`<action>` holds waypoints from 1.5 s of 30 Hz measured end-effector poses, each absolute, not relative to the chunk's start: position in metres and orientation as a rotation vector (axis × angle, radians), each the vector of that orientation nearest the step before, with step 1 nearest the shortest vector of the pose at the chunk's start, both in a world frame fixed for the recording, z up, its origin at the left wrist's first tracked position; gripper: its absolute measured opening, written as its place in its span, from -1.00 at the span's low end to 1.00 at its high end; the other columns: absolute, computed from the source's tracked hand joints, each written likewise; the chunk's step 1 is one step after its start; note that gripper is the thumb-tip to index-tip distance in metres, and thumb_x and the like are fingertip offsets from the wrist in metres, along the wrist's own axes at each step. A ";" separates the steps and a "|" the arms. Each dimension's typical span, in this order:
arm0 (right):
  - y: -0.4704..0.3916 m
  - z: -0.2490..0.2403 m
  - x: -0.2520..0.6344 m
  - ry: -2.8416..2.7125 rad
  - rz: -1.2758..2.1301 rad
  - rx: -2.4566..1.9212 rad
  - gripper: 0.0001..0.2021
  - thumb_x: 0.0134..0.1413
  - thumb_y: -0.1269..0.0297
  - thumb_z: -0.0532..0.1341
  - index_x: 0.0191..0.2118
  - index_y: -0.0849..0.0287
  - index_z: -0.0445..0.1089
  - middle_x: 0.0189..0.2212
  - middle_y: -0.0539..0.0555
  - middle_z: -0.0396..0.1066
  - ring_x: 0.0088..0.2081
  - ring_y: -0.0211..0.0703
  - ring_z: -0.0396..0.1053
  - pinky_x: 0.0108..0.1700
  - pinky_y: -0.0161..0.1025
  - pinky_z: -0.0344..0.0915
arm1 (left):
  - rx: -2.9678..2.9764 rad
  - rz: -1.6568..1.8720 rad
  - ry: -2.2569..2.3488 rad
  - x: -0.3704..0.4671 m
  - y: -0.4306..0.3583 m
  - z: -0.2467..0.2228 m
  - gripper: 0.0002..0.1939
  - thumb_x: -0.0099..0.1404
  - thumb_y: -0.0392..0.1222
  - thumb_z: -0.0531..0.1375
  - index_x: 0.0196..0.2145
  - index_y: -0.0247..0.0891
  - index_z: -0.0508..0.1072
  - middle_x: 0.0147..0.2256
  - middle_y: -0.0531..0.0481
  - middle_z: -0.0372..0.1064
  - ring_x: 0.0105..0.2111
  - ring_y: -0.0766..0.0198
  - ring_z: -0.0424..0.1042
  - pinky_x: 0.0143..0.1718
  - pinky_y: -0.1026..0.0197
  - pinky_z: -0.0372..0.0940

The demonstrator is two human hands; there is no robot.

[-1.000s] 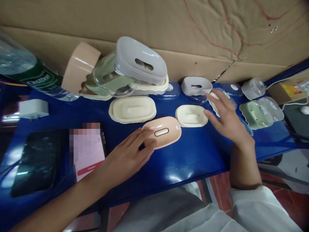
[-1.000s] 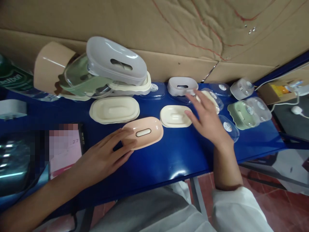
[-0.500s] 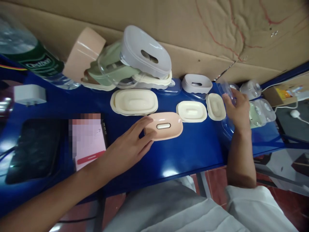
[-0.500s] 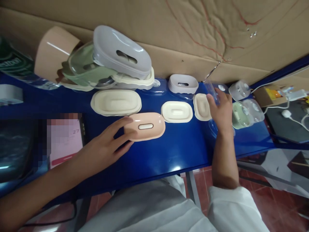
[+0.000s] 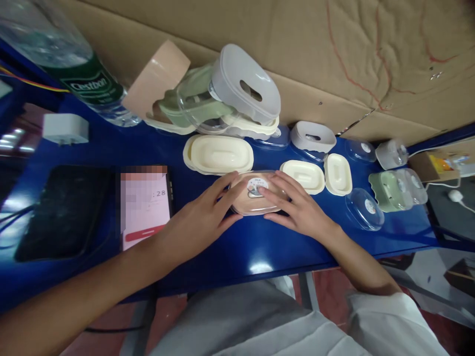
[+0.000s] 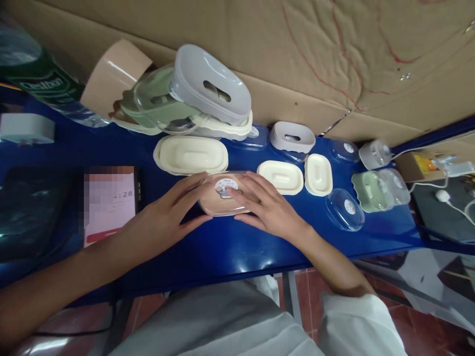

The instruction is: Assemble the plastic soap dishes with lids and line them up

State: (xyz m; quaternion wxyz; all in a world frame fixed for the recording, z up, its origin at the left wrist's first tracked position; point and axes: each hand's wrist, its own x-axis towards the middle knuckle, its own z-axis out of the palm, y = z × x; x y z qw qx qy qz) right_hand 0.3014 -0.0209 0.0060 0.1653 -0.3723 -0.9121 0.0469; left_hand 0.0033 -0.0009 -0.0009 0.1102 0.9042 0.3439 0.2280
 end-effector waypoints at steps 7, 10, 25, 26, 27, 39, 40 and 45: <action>-0.024 0.002 0.302 -2.599 0.054 -1.046 -0.06 0.43 0.14 0.34 0.66 -0.11 -0.25 0.56 0.22 0.08 0.60 0.25 -0.05 0.51 0.32 0.24 | 2.571 0.603 1.031 0.002 -0.003 0.001 -0.32 0.57 -0.03 0.21 0.51 -0.20 0.11 0.49 -0.35 0.15 0.42 -0.16 0.34 0.27 -0.13 0.50; -0.027 -0.003 0.299 -2.578 0.014 -1.046 -0.02 0.39 0.18 0.38 0.66 -0.10 -0.25 0.57 0.21 0.04 0.59 0.25 -0.05 0.52 0.30 0.23 | 2.570 0.592 1.056 0.003 -0.001 0.000 -0.36 0.58 -0.03 0.19 0.49 -0.19 0.14 0.48 -0.35 0.16 0.42 -0.17 0.34 0.19 -0.12 0.56; -0.009 0.005 0.319 -2.368 0.249 -0.989 -0.25 0.41 0.18 0.37 0.57 -0.25 0.10 0.56 0.06 0.08 0.55 0.20 0.10 0.53 0.35 0.18 | 2.192 0.709 1.021 0.002 0.003 0.007 -0.33 0.55 0.00 0.22 0.49 0.02 0.11 0.51 -0.19 0.04 0.36 -0.10 0.41 0.29 -0.20 0.50; -0.010 0.010 0.322 -2.343 0.276 -1.004 -0.27 0.40 0.15 0.38 0.55 -0.25 0.14 0.55 0.06 0.11 0.54 0.19 0.13 0.52 0.34 0.21 | 2.151 0.738 1.014 0.002 0.003 0.007 -0.35 0.55 0.00 0.22 0.48 0.02 0.13 0.52 -0.18 0.02 0.35 -0.07 0.42 0.31 -0.19 0.49; -0.011 0.014 0.326 -2.311 0.316 -1.020 -0.28 0.40 0.13 0.39 0.54 -0.25 0.16 0.54 0.05 0.14 0.53 0.19 0.16 0.52 0.32 0.22 | 2.120 0.760 1.007 0.002 0.003 0.007 -0.36 0.55 0.00 0.22 0.47 0.02 0.14 0.51 -0.17 0.02 0.34 -0.05 0.44 0.32 -0.17 0.47; 0.000 0.042 0.465 -1.452 -0.290 -1.744 -0.20 0.26 -0.24 0.35 0.44 0.13 0.35 0.40 0.27 0.37 0.38 0.20 0.39 0.32 0.23 0.43 | 2.405 0.661 0.988 0.004 0.000 0.008 -0.56 0.60 -0.08 0.14 0.36 -0.10 0.30 0.38 -0.19 0.26 0.34 -0.02 0.42 0.35 -0.12 0.45; 0.001 0.041 0.476 -1.397 -0.391 -1.845 -0.25 0.25 -0.18 0.36 0.41 0.14 0.39 0.37 0.28 0.41 0.36 0.19 0.42 0.30 0.20 0.44 | 2.429 0.659 0.977 0.005 0.000 0.008 -0.59 0.60 -0.09 0.14 0.33 -0.12 0.33 0.38 -0.20 0.27 0.34 -0.02 0.43 0.34 -0.10 0.45; 0.000 0.035 0.499 -1.356 -0.360 -2.144 -0.43 0.12 0.16 0.46 0.24 0.22 0.56 0.19 0.31 0.58 0.25 0.18 0.52 0.35 0.08 0.38 | 2.517 0.628 0.893 0.005 -0.003 0.005 -0.65 0.60 -0.12 0.13 0.25 -0.17 0.45 0.38 -0.21 0.30 0.29 -0.07 0.48 0.25 -0.09 0.53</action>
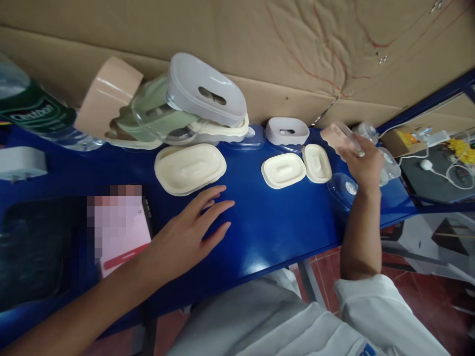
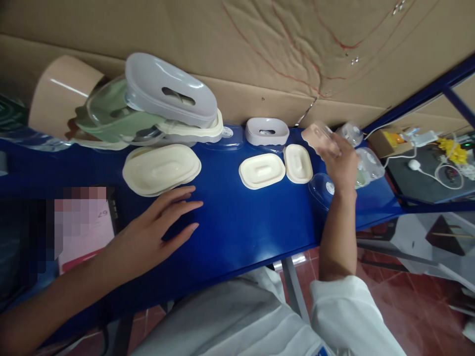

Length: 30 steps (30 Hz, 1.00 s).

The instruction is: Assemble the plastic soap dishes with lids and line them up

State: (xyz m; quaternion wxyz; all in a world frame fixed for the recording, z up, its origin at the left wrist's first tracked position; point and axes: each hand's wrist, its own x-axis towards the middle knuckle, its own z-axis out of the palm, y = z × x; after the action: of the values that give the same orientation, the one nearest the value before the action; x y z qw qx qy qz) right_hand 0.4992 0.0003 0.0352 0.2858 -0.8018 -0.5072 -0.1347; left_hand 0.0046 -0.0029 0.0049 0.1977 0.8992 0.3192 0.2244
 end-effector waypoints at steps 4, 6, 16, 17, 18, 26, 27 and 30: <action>-0.008 0.035 0.498 -1.351 -0.179 -2.232 -0.39 0.17 0.06 0.45 0.28 0.18 0.49 0.19 0.31 0.56 0.19 0.19 0.52 0.28 0.12 0.41 | 2.590 0.607 0.879 0.003 -0.004 0.003 -0.65 0.60 -0.11 0.12 0.23 -0.20 0.49 0.40 -0.25 0.29 0.24 -0.09 0.53 0.20 -0.13 0.56; -0.012 0.036 0.495 -1.363 -0.046 -2.248 -0.38 0.16 -0.01 0.45 0.27 0.14 0.48 0.18 0.29 0.55 0.15 0.18 0.53 0.22 0.14 0.44 | 2.625 0.592 0.866 0.003 -0.004 0.001 -0.66 0.61 -0.10 0.11 0.21 -0.21 0.50 0.39 -0.26 0.31 0.22 -0.08 0.54 0.21 -0.13 0.55; -0.016 0.047 0.485 -1.460 0.177 -2.252 -0.40 0.15 -0.11 0.42 0.23 0.06 0.48 0.16 0.23 0.55 0.11 0.18 0.49 0.18 0.12 0.41 | 2.701 0.571 0.784 0.003 -0.001 -0.004 -0.65 0.61 -0.09 0.11 0.17 -0.24 0.56 0.35 -0.26 0.36 0.21 -0.10 0.54 0.23 -0.18 0.52; -0.017 0.048 0.487 -1.490 0.170 -2.260 -0.40 0.12 -0.06 0.44 0.22 0.08 0.49 0.15 0.25 0.55 0.12 0.20 0.49 0.20 0.13 0.39 | 2.708 0.570 0.783 0.003 -0.001 -0.004 -0.65 0.61 -0.10 0.11 0.16 -0.24 0.57 0.35 -0.26 0.36 0.20 -0.10 0.55 0.21 -0.18 0.53; -0.016 0.050 0.490 -1.520 0.165 -2.258 -0.42 0.10 0.00 0.46 0.20 0.09 0.50 0.16 0.26 0.55 0.13 0.21 0.48 0.22 0.14 0.37 | 2.713 0.564 0.778 0.003 -0.002 -0.004 -0.66 0.61 -0.10 0.10 0.16 -0.23 0.57 0.35 -0.26 0.37 0.20 -0.10 0.55 0.20 -0.18 0.53; 0.044 0.077 0.534 -1.665 0.086 -2.273 -0.71 0.29 0.48 0.24 0.05 0.22 0.61 0.14 0.34 0.57 0.12 0.02 0.49 0.26 0.00 0.26 | 2.767 0.519 0.735 0.005 -0.003 -0.005 -0.66 0.62 -0.15 0.06 0.12 -0.21 0.59 0.32 -0.24 0.41 0.16 -0.06 0.57 0.15 -0.16 0.54; 0.055 0.079 0.542 -1.678 0.098 -2.292 -0.71 0.19 0.54 0.30 0.00 0.26 0.63 0.06 0.35 0.61 0.04 0.01 0.52 0.24 0.00 0.26 | 2.774 0.522 0.730 0.005 -0.002 -0.005 -0.66 0.62 -0.15 0.06 0.11 -0.22 0.60 0.31 -0.25 0.41 0.15 -0.07 0.57 0.15 -0.16 0.54; 0.081 0.076 0.561 -1.705 0.097 -2.257 -0.70 -0.02 0.57 0.45 -0.10 0.36 0.65 -0.13 0.30 0.67 -0.21 -0.09 0.52 0.02 -0.10 0.33 | 2.777 0.527 0.722 0.004 -0.001 -0.005 -0.65 0.62 -0.15 0.06 0.09 -0.21 0.61 0.29 -0.24 0.43 0.15 -0.07 0.57 0.13 -0.14 0.53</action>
State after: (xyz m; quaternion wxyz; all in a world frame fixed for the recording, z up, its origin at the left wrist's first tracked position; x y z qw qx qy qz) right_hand 0.5608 0.0810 0.0756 0.1549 -0.7878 -0.5952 0.0338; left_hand 0.0041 -0.0011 -0.0047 0.1118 0.9460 0.2458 0.1796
